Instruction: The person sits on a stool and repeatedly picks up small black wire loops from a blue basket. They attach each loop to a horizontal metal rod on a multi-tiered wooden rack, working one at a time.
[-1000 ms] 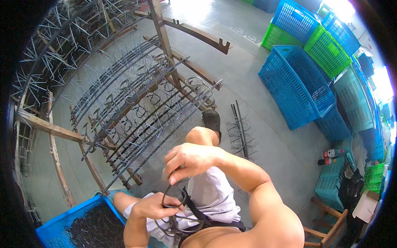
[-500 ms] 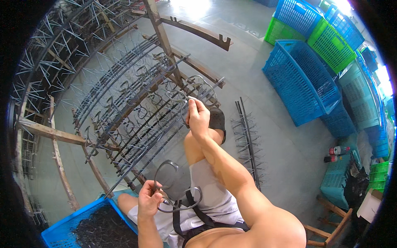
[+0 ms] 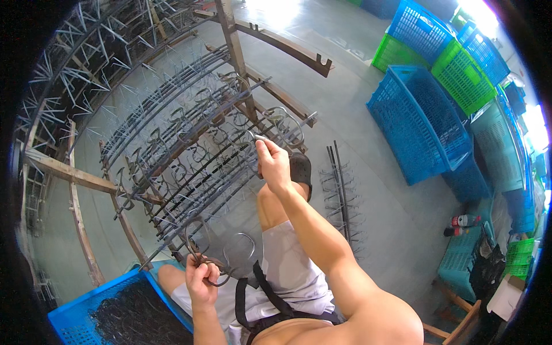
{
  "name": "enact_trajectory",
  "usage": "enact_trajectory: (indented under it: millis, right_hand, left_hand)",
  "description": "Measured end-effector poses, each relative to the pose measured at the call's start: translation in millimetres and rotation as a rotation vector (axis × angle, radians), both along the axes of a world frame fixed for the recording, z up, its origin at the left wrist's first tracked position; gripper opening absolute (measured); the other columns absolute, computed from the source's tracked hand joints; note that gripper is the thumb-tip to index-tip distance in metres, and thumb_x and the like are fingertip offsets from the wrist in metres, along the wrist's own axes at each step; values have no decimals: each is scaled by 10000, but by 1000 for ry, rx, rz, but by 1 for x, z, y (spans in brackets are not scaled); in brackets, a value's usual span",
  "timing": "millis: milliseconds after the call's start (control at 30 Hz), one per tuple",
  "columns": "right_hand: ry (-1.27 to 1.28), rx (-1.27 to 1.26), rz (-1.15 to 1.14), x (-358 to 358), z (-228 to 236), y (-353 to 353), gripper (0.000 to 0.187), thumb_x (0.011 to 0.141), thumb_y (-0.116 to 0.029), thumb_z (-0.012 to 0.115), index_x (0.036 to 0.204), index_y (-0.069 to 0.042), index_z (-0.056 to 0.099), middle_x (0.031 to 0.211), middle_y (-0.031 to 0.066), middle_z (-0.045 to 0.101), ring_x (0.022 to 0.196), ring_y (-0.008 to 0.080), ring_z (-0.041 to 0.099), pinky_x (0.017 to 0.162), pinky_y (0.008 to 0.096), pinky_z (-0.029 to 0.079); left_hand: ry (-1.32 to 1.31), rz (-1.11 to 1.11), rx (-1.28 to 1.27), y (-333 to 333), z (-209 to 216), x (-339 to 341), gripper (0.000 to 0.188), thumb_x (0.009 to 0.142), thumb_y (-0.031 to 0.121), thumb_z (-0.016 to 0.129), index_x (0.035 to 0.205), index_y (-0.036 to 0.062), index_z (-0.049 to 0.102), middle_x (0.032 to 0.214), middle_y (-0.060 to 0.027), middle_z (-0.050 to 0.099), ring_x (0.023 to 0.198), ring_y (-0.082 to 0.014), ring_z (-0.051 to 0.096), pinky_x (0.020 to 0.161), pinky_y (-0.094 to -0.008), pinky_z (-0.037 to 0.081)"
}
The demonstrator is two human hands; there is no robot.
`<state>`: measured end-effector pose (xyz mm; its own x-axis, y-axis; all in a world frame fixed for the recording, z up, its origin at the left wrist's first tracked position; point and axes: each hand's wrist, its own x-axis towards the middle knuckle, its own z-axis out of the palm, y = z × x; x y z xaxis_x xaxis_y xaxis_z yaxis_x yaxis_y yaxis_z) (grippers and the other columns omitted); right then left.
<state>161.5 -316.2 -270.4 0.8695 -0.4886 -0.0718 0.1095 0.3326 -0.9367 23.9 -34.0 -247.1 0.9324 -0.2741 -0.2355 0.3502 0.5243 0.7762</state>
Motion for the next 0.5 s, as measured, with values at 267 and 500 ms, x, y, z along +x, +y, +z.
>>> enact_trajectory:
  millis: [267,500]
  right_hand:
    - [114,-560,-128,-5,3,11,265,899,-204,582,1091,-24,618,589,0,487,549,46,394,496,219,363]
    - [110,-589,-73,-5,-1,6,260,899,-209,577,1090,-36,618,547,18,420,531,58,368,487,232,355]
  left_hand:
    - [-42,209,-7,0,0,-9,93,870,55,544,932,77,478,739,-14,484,559,-103,412,502,-244,360]
    - [-94,194,-9,-6,7,-7,89,874,67,561,923,75,487,750,-16,510,621,-115,485,536,-243,393]
